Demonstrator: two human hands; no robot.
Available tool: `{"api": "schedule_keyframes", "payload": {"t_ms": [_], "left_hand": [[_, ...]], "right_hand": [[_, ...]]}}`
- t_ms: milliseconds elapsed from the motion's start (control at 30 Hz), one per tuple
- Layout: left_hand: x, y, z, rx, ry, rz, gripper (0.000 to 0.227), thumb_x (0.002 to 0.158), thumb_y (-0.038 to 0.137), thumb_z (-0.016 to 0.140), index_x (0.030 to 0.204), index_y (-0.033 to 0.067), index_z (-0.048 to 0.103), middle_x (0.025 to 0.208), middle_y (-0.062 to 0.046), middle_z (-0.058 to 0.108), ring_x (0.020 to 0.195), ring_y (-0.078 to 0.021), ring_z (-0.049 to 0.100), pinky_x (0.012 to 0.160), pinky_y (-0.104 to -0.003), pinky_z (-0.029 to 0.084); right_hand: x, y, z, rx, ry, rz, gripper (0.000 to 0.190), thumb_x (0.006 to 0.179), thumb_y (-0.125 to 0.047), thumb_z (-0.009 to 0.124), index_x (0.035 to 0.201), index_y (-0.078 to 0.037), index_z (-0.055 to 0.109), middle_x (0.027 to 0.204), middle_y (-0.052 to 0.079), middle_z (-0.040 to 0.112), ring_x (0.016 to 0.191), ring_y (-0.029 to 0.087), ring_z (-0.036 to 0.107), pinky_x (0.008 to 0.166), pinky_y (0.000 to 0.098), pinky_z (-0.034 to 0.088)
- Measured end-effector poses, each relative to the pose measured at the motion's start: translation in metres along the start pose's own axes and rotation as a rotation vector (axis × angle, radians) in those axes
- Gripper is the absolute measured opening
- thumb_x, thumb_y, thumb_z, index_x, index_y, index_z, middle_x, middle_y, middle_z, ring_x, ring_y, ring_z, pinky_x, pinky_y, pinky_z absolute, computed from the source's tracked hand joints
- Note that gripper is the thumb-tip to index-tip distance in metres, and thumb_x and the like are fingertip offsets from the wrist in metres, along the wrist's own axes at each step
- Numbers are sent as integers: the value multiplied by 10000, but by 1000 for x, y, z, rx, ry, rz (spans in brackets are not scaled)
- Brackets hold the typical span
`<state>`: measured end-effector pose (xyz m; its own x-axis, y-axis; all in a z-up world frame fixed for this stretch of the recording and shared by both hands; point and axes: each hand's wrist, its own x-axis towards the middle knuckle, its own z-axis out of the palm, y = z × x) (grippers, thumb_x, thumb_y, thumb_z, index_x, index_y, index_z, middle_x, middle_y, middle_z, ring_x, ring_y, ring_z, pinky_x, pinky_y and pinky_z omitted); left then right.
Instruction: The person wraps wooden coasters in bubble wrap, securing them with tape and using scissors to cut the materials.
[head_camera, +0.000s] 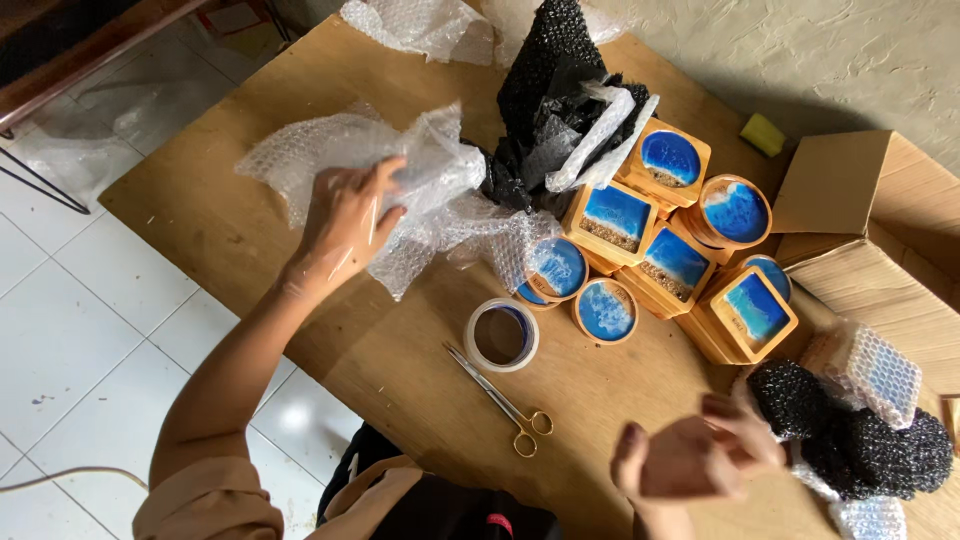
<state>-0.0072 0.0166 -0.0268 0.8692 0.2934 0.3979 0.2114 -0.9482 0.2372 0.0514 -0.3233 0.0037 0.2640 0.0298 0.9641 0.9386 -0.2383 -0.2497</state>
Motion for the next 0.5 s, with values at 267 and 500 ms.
{"api": "schedule_keyframes", "payload": {"t_ms": [267, 500], "left_hand": [[-46, 69, -20, -378, 236, 98, 375, 809, -27, 604, 1165, 52, 520, 925, -135, 656, 812, -282, 650, 760, -398, 513], [-89, 40, 67, -23, 339, 266, 493, 732, 121, 668, 1193, 255, 557, 848, 44, 654, 1006, -127, 553, 946, -433, 303]], "right_hand": [[20, -3, 97, 179, -596, 206, 162, 803, -69, 622, 953, -17, 587, 982, 156, 591, 922, 363, 537, 788, 446, 405], [-14, 37, 192, -103, -806, 325, 494, 670, -290, 768, 1058, -84, 543, 934, 96, 619, 962, 309, 512, 831, 433, 371]]}}
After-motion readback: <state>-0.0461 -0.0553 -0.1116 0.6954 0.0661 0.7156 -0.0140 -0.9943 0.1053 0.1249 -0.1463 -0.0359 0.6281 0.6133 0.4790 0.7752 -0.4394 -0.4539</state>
